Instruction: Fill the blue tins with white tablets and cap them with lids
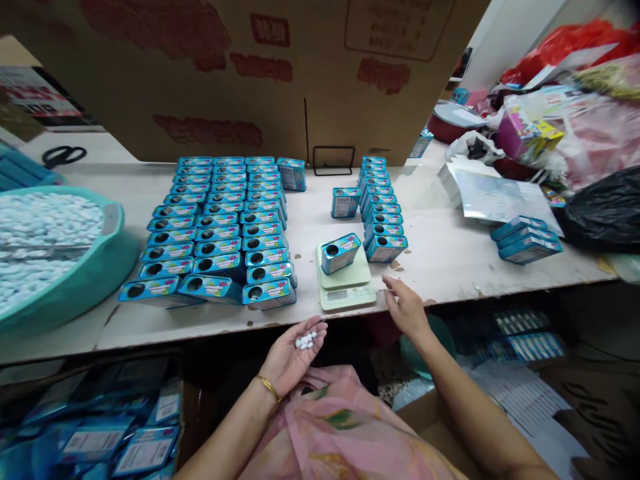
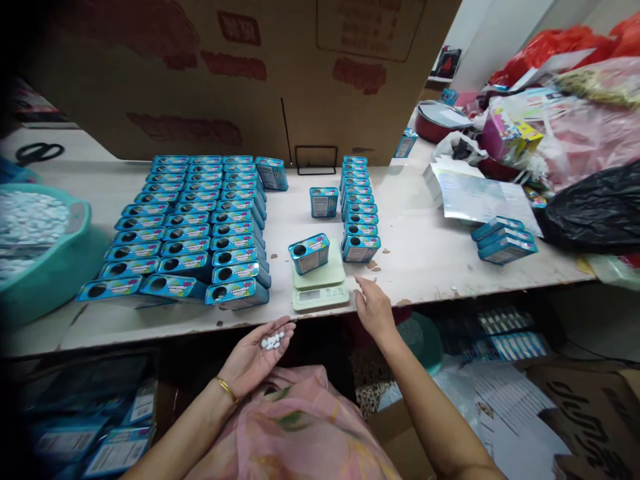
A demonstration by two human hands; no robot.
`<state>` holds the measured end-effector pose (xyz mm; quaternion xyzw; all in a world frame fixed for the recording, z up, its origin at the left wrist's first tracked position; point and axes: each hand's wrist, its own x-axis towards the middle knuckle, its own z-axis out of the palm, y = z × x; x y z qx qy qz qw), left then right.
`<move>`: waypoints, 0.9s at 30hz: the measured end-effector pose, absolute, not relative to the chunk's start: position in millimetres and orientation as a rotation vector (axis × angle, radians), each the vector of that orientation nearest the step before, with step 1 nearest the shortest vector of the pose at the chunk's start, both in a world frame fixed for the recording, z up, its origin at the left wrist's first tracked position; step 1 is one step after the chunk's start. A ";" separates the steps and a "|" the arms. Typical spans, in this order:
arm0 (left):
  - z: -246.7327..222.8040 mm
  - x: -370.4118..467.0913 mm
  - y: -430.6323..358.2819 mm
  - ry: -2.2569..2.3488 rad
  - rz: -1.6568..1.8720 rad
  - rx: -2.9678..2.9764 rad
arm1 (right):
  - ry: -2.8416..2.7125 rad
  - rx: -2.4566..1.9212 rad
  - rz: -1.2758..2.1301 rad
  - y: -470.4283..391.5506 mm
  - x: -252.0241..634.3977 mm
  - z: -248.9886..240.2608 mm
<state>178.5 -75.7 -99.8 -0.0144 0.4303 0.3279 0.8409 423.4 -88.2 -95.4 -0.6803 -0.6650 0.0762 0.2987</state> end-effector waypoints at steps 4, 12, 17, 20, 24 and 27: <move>-94.2 178.5 -72.0 0.890 0.719 -0.040 | -1.855 -1.789 0.322 -93.4 420.2 -106.1; -96.5 184.0 -69.9 0.817 0.635 -0.036 | -1.853 -1.751 0.383 -101.4 408.1 -100.5; -99.1 184.7 -72.1 0.853 0.626 -0.030 | -1.775 -1.674 0.279 -101.9 396.6 -97.1; -94.3 184.1 -72.8 0.870 0.616 -0.034 | -1.786 -1.601 0.285 -98.5 389.6 -83.0; -79.7 189.5 -72.2 0.766 0.649 -0.041 | -1.991 -1.440 0.371 -92.8 372.2 -56.0; -72.3 195.9 -72.4 0.672 0.690 -0.075 | -2.360 -1.290 0.448 -90.3 353.7 -48.3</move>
